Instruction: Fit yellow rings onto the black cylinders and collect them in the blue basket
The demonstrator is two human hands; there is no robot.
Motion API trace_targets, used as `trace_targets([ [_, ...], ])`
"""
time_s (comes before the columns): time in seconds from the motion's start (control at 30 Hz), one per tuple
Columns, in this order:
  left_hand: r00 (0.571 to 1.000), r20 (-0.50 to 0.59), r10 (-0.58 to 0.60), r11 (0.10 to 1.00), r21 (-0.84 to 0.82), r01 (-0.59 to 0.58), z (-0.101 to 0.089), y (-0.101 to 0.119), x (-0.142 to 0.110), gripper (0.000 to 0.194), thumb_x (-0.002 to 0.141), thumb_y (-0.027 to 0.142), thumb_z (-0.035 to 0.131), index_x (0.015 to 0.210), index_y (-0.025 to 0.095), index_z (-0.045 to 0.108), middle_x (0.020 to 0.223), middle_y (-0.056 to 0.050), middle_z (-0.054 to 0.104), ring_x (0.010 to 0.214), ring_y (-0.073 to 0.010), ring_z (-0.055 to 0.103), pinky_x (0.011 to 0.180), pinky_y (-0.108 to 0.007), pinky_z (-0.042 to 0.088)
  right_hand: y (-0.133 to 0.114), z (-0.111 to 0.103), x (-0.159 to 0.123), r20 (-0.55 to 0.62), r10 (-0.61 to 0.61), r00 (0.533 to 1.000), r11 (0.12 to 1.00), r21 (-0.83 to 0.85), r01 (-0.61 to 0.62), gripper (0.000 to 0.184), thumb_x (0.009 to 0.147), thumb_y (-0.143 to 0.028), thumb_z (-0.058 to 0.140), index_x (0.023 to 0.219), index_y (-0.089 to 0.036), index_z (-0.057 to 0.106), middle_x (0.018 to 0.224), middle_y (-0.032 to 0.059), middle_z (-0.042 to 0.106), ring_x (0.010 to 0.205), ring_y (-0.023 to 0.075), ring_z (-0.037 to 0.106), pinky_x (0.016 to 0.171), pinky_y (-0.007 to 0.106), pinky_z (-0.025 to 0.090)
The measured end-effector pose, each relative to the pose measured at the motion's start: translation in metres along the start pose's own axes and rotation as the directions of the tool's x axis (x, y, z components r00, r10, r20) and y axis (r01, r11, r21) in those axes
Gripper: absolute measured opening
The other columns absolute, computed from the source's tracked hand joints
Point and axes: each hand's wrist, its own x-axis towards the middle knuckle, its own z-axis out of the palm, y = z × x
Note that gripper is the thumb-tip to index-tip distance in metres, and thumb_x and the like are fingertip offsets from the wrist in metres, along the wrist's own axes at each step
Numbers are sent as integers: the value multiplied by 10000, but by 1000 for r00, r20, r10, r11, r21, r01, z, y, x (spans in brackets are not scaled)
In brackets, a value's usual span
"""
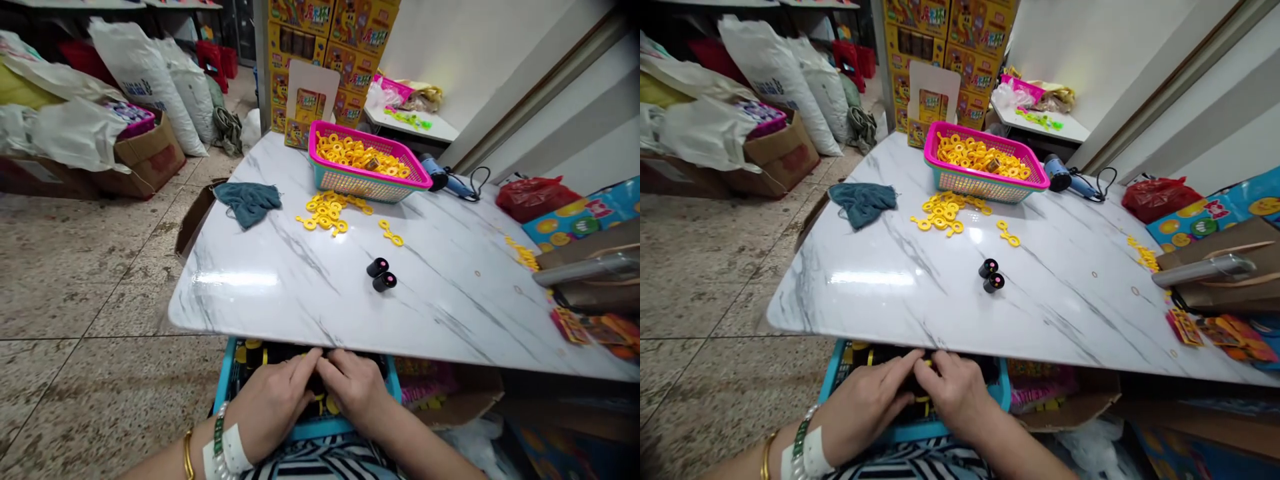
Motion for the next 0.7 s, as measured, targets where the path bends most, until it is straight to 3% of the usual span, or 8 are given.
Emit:
trace_targets([
  [0.13,998,-68,18,999,-41,-21,3,-7,-3,638,841,81,507,1431,157,276,1105,-99,692,939,-210,690,793,-329,588,3,3,7,12,-44,999,995,-84,45,299,930,-177,467,1190,-170,615,904,111,677,782,227,642,632,306,518],
  [0.23,985,-142,95,989,-97,-109,-6,-4,-2,605,876,141,490,1445,175,288,1079,-83,709,891,-186,701,764,-284,584,1,-26,8,-21,-130,991,990,51,131,391,914,-133,472,1292,-158,567,934,108,705,765,197,662,632,278,536],
  [0.3,970,-213,117,980,-131,-147,-15,0,3,563,905,207,495,1440,193,320,959,-47,727,788,-170,700,699,-270,576,11,-53,8,-153,-123,981,986,94,139,426,889,-84,502,1301,-173,565,844,65,720,669,156,655,606,246,529],
  [0.37,955,-285,81,974,-181,-137,-24,4,17,508,915,262,524,1402,206,386,822,-5,713,680,-152,673,642,-262,556,37,-79,12,-362,108,926,993,81,-84,395,867,-72,551,1223,-228,621,868,47,736,688,150,668,652,253,536],
  [0.43,944,-330,19,964,-245,-105,-32,7,41,435,905,283,563,1324,206,475,751,21,687,615,-132,638,618,-253,536,73,-96,20,-487,448,750,892,194,-408,257,857,-150,595,1081,-238,685,918,59,734,706,165,673,648,280,541],
  [0.53,944,-320,-80,953,-301,-21,-34,11,87,407,847,302,651,1223,175,560,830,-11,688,641,-134,622,670,-282,539,118,-101,35,-248,774,582,609,540,-581,217,832,-237,578,1015,-178,679,936,94,728,722,194,682,502,264,516],
  [0.6,953,-270,-140,948,-314,50,-32,13,114,490,784,340,722,1211,154,569,913,-42,682,698,-157,623,729,-325,546,126,-94,41,-65,816,575,468,657,-591,226,801,-239,570,984,-149,665,885,90,728,631,169,664,480,257,513],
  [0.7,958,-230,-173,944,-317,94,-27,14,136,585,732,410,763,1212,145,560,1001,-71,656,820,-201,626,798,-372,544,107,-82,38,57,774,630,410,713,-569,218,794,-254,575,960,-139,657,829,62,723,553,126,642,569,273,557],
])
